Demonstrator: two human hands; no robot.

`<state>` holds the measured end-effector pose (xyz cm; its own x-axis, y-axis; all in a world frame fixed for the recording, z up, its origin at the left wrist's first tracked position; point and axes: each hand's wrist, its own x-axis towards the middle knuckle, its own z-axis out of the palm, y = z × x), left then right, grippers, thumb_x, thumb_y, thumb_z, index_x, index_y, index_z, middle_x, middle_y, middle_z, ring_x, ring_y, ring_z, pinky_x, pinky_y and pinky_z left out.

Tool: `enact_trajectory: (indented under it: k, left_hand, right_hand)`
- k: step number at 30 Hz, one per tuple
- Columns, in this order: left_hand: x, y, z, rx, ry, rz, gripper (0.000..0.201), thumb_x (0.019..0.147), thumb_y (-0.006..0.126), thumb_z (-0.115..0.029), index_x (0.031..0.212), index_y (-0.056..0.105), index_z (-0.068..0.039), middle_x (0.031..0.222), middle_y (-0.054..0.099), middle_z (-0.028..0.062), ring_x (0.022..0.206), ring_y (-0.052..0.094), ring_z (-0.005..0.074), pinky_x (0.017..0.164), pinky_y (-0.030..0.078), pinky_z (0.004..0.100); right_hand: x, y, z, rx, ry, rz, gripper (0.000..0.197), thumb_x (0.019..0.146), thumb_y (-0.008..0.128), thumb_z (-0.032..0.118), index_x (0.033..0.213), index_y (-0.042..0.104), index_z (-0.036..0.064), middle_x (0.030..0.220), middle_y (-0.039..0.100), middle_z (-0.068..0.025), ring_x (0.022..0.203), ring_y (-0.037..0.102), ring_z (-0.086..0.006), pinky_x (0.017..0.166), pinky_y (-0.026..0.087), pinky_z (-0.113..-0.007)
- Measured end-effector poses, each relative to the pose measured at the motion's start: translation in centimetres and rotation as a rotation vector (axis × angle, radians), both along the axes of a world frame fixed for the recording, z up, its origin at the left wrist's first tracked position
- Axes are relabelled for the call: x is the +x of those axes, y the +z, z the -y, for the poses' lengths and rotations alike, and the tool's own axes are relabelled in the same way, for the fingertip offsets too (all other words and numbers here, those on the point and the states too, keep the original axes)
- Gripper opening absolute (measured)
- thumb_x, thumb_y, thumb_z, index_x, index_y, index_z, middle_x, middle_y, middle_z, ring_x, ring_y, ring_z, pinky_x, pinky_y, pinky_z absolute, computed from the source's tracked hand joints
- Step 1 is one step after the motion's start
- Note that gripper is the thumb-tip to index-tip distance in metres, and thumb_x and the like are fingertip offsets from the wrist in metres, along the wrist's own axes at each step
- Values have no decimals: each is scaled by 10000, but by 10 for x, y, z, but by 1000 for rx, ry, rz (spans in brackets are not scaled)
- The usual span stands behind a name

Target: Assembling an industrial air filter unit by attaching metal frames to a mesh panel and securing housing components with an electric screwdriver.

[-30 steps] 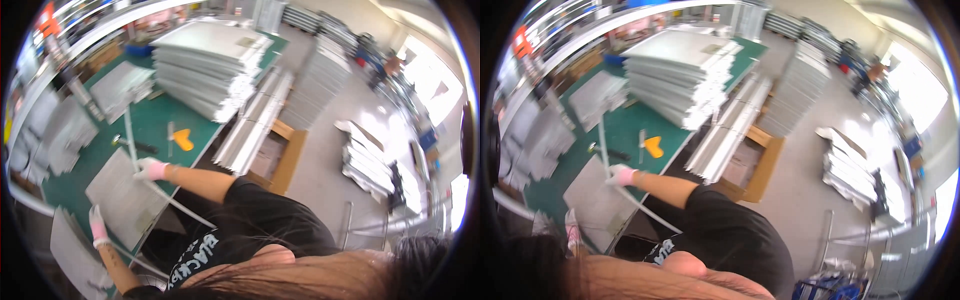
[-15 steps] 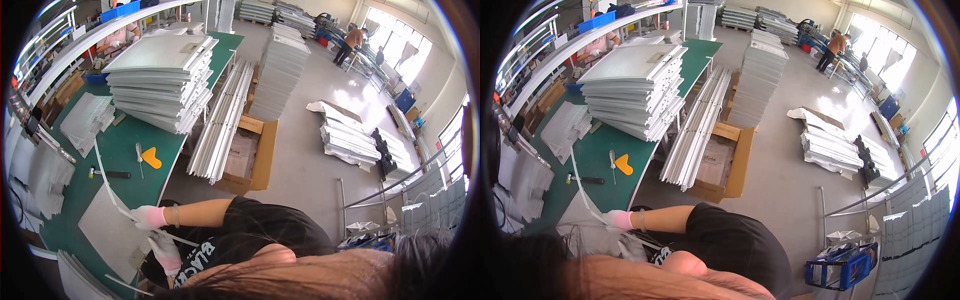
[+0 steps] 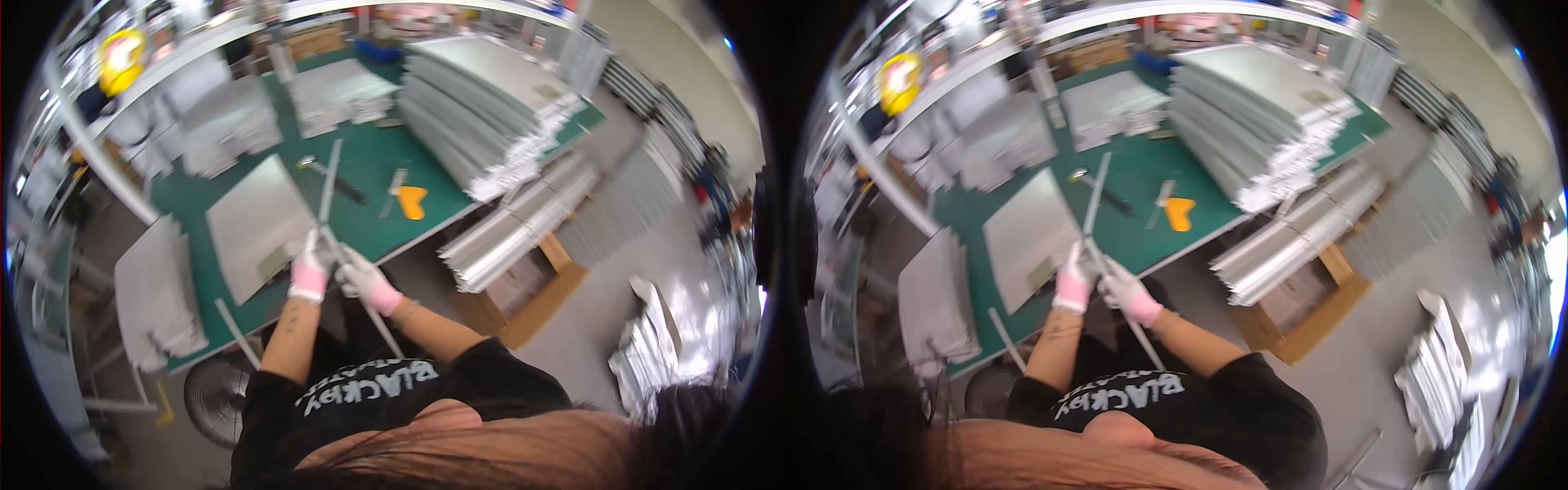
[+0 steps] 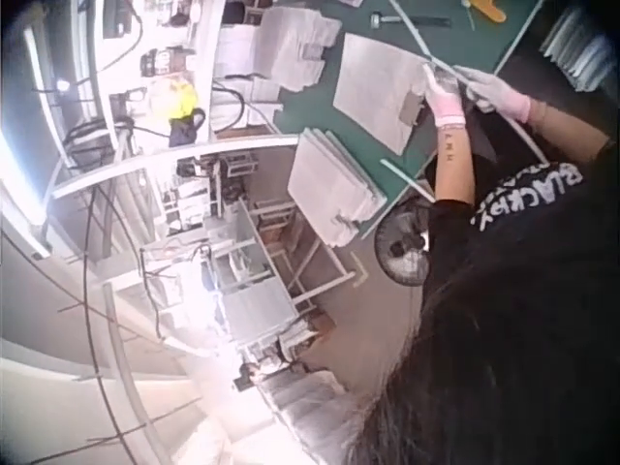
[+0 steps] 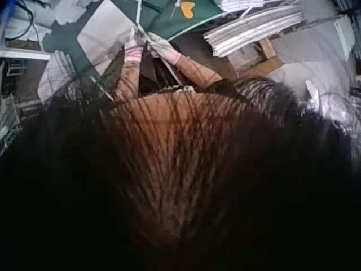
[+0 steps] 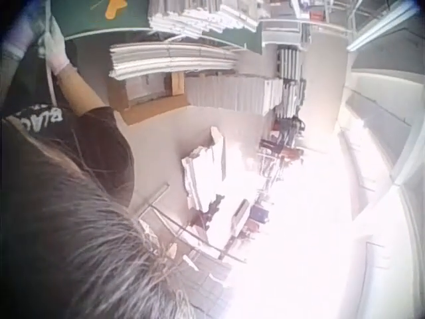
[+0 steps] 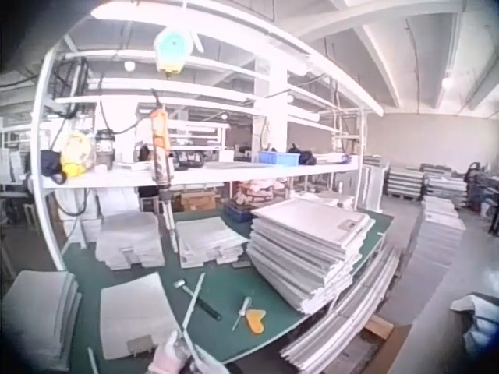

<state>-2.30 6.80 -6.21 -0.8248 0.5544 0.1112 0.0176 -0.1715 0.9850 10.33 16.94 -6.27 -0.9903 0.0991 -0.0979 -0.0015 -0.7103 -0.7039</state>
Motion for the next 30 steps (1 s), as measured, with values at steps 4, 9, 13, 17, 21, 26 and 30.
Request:
enact_trajectory:
  k: [4,9,13,17,21,26,30]
  left_hand:
    - [-19,-27,-6,195,-5,142,227,999,579,-177,1124,598,11,985,648,96,922,642,185,825,534,314]
    - [-24,-44,-15,363,124,239,181,990,570,-161,1071,614,-5,984,624,92,930,599,222,871,501,368]
    - [-35,-54,-8,558,32,460,184,975,577,-144,1090,606,-3,1026,629,96,951,600,218,870,501,366]
    - [-16,-18,-11,700,83,795,204,970,571,-120,1135,596,-2,1059,631,95,979,602,211,872,504,358]
    - [-3,-19,-6,298,-4,342,217,1008,505,-157,1134,598,-5,1078,630,100,1001,604,227,870,497,331]
    - [-4,-17,1,443,-115,495,293,1030,479,-245,1185,576,-16,1133,611,109,1035,593,231,902,480,331]
    - [25,10,-4,699,-86,677,346,1026,491,-317,1263,541,-70,1206,594,97,1093,557,239,953,442,375]
  right_hand:
    - [4,19,11,198,32,50,619,1012,386,64,1580,169,181,789,506,-16,488,357,-61,454,328,-210]
    - [3,21,9,251,36,52,612,1014,382,60,1580,176,167,778,527,-23,480,363,-60,445,322,-210]
    - [-1,34,6,420,75,94,599,1022,410,78,1575,185,125,797,522,-24,490,363,-60,461,325,-204]
    - [-7,29,-3,388,77,126,595,1023,411,84,1574,190,124,791,520,-23,487,365,-61,457,324,-203]
    - [-26,37,-13,383,40,97,592,994,428,68,1557,253,106,753,527,-35,476,398,-66,426,334,-217]
    - [-56,53,-21,743,119,139,528,993,437,143,1513,361,97,815,589,-47,510,497,-91,471,420,-227]
    - [-96,36,-42,1093,68,110,473,977,522,303,1357,522,20,889,662,-82,633,631,-118,553,509,-260]
